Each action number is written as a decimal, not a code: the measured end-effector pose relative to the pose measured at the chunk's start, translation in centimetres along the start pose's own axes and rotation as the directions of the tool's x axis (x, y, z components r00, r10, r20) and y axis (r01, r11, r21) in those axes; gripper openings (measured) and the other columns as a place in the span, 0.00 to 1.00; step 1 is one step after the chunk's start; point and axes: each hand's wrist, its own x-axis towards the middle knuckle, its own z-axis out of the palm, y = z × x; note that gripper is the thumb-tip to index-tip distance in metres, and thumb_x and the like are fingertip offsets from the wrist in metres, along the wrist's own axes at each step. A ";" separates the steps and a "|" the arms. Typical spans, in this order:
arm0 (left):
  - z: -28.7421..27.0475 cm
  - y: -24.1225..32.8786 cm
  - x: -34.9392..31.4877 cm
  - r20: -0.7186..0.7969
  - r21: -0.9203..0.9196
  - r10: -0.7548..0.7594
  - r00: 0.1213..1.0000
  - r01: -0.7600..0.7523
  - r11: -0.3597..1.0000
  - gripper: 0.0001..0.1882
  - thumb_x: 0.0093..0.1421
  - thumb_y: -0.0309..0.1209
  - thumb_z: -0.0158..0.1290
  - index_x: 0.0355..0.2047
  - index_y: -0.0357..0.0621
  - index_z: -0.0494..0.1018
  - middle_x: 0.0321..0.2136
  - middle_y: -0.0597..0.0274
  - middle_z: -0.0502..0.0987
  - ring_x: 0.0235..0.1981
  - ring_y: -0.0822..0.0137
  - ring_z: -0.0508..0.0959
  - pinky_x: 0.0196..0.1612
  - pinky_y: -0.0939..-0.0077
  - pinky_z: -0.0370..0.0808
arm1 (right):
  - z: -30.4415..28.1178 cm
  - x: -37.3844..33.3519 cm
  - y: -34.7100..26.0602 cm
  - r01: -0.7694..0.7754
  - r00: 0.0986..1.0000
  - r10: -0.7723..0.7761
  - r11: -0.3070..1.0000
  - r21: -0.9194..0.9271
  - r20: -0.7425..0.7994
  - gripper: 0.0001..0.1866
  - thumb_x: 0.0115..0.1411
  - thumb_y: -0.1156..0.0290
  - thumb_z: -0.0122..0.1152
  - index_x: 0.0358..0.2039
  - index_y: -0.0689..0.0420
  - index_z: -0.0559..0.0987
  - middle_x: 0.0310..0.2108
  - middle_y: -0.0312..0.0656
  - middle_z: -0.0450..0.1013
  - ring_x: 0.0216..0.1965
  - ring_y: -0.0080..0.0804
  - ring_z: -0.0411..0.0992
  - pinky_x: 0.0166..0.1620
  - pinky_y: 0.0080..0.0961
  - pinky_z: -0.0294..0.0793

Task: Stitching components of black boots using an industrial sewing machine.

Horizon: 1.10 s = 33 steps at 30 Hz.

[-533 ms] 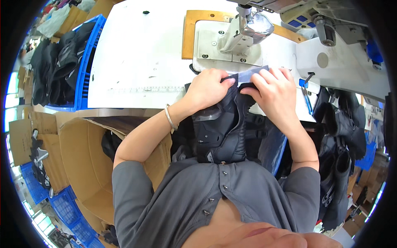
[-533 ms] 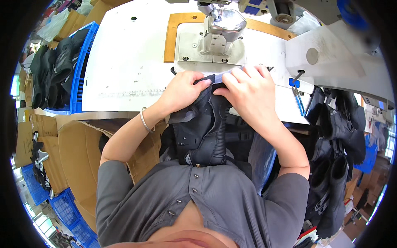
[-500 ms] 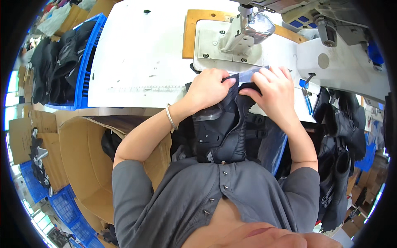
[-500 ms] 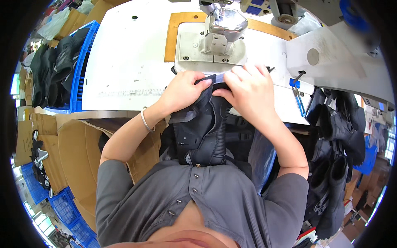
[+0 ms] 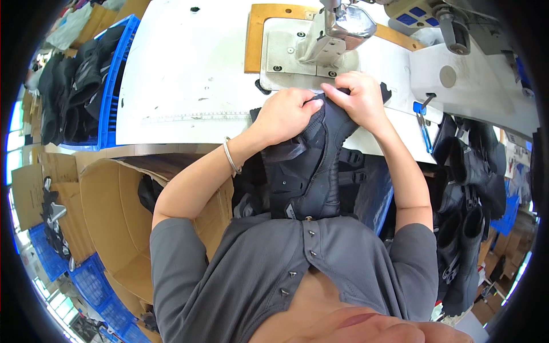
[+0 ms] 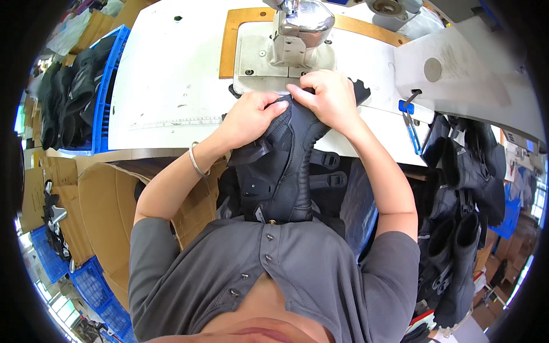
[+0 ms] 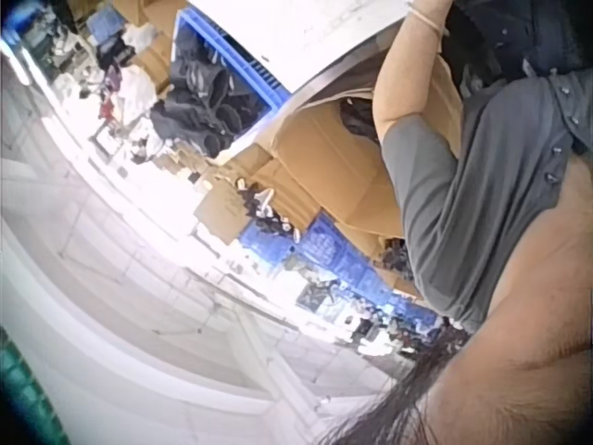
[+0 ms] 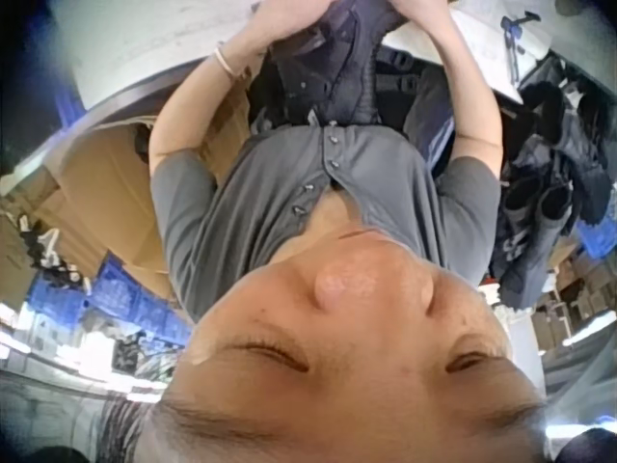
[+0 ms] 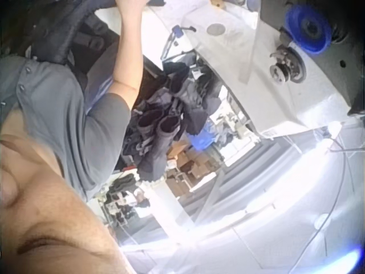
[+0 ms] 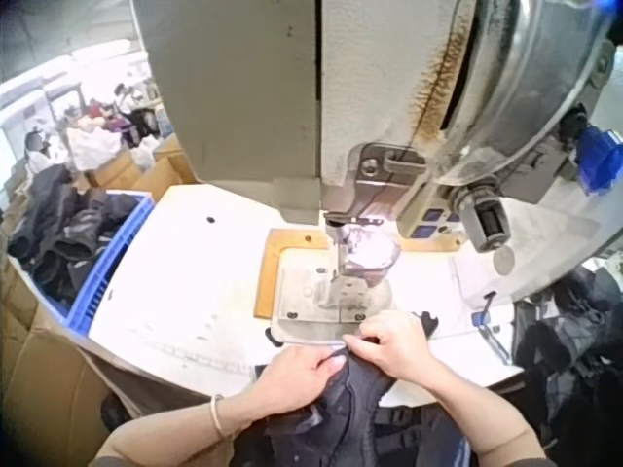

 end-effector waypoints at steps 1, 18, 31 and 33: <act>0.0 0.0 0.0 0.003 0.001 0.002 1.000 -0.002 1.000 0.15 0.58 0.39 0.47 0.32 0.39 0.76 0.26 0.44 0.76 0.32 0.46 0.75 0.37 0.57 0.71 | 0.2 0.1 0.1 -0.021 0.999 0.021 1.000 -0.005 0.026 0.18 0.51 0.58 0.61 0.13 0.58 0.72 0.15 0.43 0.67 0.21 0.42 0.68 0.24 0.34 0.64; -4.1 5.7 1.6 -0.062 -0.119 0.325 0.944 -0.331 0.936 0.10 0.59 0.31 0.50 0.28 0.34 0.72 0.22 0.72 0.71 0.28 0.82 0.68 0.35 0.83 0.67 | -7.1 1.7 -3.8 -0.020 0.959 -0.034 0.982 -0.189 -0.282 0.17 0.52 0.58 0.58 0.15 0.58 0.75 0.13 0.46 0.67 0.17 0.45 0.69 0.22 0.34 0.65; -10.0 6.5 6.6 -0.019 -0.285 0.202 0.979 -0.199 0.938 0.09 0.56 0.32 0.52 0.27 0.37 0.75 0.25 0.65 0.76 0.26 0.79 0.72 0.34 0.84 0.68 | -6.1 8.8 3.4 -0.072 0.979 0.030 0.976 -0.208 -0.200 0.18 0.60 0.54 0.50 0.43 0.50 0.78 0.39 0.38 0.77 0.40 0.32 0.75 0.43 0.25 0.74; -10.5 7.1 7.1 0.061 -0.311 0.194 0.979 -0.166 0.936 0.09 0.57 0.31 0.52 0.31 0.37 0.75 0.29 0.66 0.76 0.28 0.80 0.73 0.35 0.87 0.69 | -5.7 9.6 5.9 -0.065 0.998 0.062 0.990 -0.126 -0.030 0.20 0.62 0.53 0.46 0.44 0.50 0.78 0.43 0.39 0.75 0.46 0.31 0.72 0.48 0.24 0.71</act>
